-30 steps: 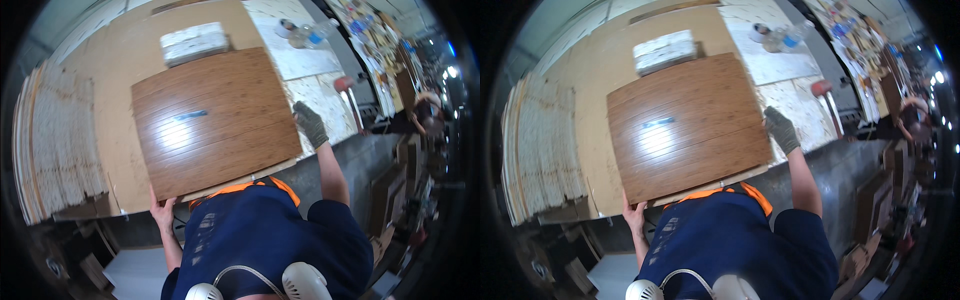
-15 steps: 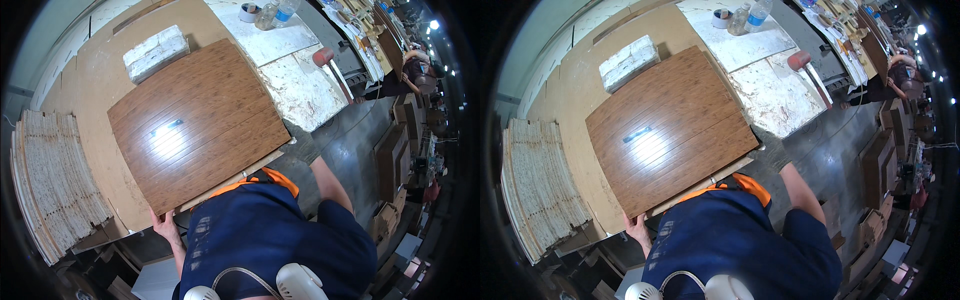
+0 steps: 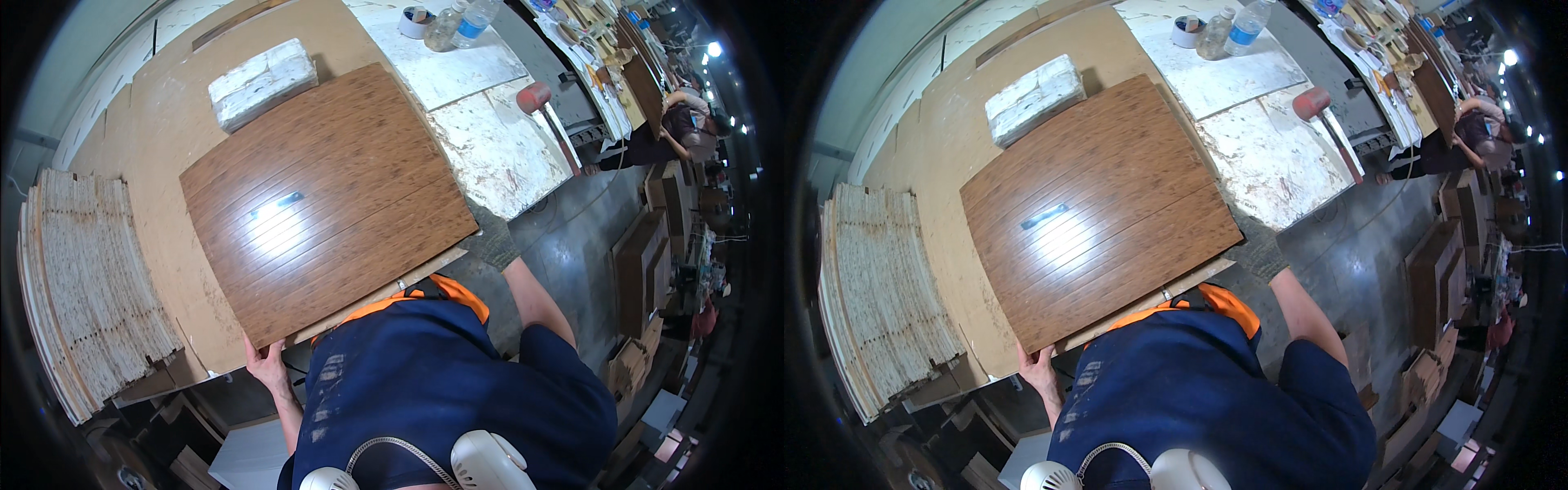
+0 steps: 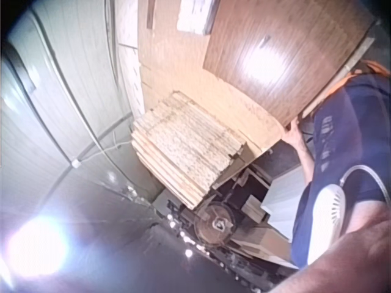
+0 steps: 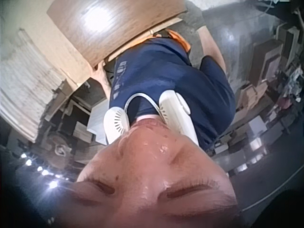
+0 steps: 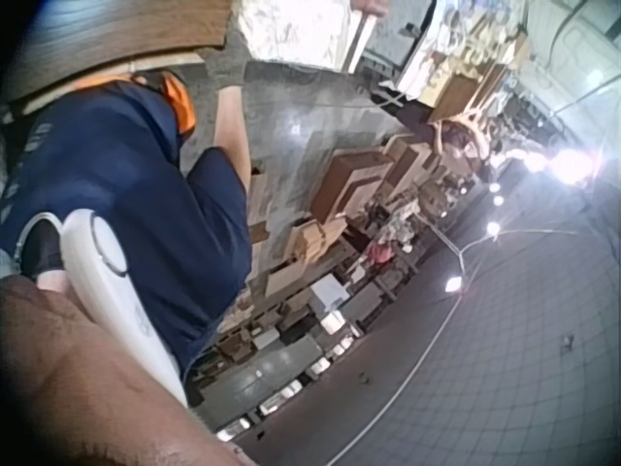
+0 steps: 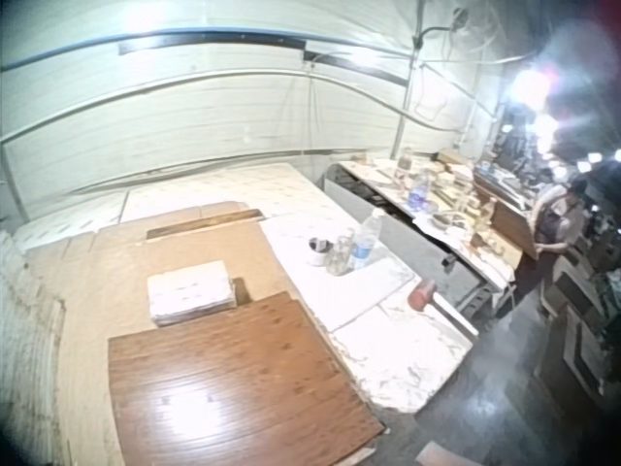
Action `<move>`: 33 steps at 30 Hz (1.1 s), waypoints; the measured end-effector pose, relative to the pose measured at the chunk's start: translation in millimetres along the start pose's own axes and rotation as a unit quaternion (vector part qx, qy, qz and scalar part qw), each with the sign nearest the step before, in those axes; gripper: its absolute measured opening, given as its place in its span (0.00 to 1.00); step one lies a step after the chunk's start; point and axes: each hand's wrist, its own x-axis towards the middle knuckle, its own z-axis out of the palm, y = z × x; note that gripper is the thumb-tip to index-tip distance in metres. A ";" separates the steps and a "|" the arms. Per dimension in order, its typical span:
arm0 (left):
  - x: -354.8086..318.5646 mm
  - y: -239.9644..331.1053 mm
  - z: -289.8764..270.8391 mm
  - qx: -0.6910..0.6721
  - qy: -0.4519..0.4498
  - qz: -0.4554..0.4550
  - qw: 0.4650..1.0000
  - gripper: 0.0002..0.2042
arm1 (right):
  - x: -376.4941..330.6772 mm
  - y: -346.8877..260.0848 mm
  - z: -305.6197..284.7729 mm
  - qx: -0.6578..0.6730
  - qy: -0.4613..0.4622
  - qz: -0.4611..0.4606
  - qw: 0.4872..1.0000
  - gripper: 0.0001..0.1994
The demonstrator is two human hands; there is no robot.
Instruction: The person picks up a finished wood panel from the floor, places it on a workbench, and uses a scraper to clean the edges.
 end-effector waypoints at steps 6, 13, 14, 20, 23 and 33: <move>-0.1 2.7 2.3 0.000 -0.003 0.002 1.000 0.34 | 0.0 4.2 -1.2 0.010 0.002 0.003 1.000 0.37; 1.6 2.4 8.1 0.019 -0.012 0.014 1.000 0.33 | 2.4 3.9 -2.5 0.022 0.005 0.010 1.000 0.34; 0.1 1.0 6.4 0.014 -0.010 0.004 1.000 0.32 | 5.9 1.7 -1.1 0.040 0.006 0.013 0.999 0.33; 3.0 -2.2 5.2 0.014 0.004 -0.049 0.999 0.33 | 2.8 21.7 10.2 0.056 0.002 -0.046 0.997 0.27; 5.3 0.1 10.1 -0.033 -0.020 -0.027 0.999 0.35 | -0.4 31.4 14.2 0.078 0.013 0.040 0.996 0.31; 2.5 -11.9 5.1 0.024 0.013 -0.001 1.000 0.36 | 7.0 34.7 14.2 0.021 0.020 0.024 0.999 0.34</move>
